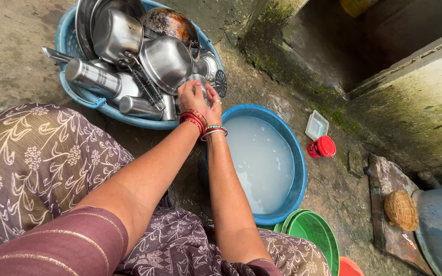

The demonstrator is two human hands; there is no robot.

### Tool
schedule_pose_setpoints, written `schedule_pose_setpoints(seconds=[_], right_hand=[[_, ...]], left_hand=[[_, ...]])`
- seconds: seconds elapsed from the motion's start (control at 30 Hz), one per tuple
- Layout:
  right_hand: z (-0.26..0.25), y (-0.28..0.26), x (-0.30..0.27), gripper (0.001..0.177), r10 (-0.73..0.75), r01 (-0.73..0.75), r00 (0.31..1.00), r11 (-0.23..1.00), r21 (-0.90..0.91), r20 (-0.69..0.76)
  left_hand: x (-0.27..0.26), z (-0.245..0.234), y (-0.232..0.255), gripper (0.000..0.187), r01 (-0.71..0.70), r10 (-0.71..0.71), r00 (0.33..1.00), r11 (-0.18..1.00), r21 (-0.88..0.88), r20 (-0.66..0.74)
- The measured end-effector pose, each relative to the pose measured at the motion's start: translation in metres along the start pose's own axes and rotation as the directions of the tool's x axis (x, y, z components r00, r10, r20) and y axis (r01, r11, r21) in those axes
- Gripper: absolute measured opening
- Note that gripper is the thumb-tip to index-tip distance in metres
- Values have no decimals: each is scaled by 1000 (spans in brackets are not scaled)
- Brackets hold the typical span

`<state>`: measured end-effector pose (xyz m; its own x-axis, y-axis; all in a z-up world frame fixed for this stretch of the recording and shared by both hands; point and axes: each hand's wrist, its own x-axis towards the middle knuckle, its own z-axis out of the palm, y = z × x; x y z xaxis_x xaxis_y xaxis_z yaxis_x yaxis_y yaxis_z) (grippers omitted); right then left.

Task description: The person washes dishes by hand in a blue plastic basin filled with water, scrubbing various metal plates, cups, and pots before placing them into a blue storage basket.

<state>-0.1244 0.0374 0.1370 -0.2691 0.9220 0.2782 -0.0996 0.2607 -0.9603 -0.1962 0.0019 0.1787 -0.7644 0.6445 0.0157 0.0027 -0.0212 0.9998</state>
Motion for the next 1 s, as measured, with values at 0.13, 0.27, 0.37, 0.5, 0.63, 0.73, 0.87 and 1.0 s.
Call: schedule_pose_setpoints(seconds=[0.13, 0.27, 0.37, 0.5, 0.63, 0.73, 0.87, 1.0], right_hand=[[-27, -20, 42, 61, 192, -200, 980, 923, 329, 57], [-34, -22, 78, 61, 404, -414, 907, 804, 427, 117], [-26, -15, 102, 62, 454, -481, 876, 796, 368, 162], [-38, -10, 96, 59, 522, -523, 839, 851, -32, 154], [-78, -4, 49, 38, 358, -344, 930, 927, -150, 80], [-110, 6, 1, 30, 124, -140, 989, 957, -254, -76], [-166, 10, -48, 33, 116, -287, 921, 847, -448, -371], [-252, 39, -105, 53, 219, -377, 923, 339, -862, -318]], left_hand=[[25, 33, -19, 29, -196, 235, 963, 946, -260, 129], [62, 63, -59, 37, 181, 89, 933, 721, -668, 349], [76, 69, -81, 37, 187, 82, 947, 645, -741, 310], [35, 53, -74, 27, 149, -52, 974, 879, -454, 218], [-30, 34, -41, 19, -149, 161, 955, 987, -64, 249], [-57, 38, -27, 17, -270, 264, 890, 962, -37, 371], [-84, 70, -29, 18, -382, 266, 747, 922, 65, 609], [-116, 89, -61, 35, -449, -133, 530, 794, 410, 838]])
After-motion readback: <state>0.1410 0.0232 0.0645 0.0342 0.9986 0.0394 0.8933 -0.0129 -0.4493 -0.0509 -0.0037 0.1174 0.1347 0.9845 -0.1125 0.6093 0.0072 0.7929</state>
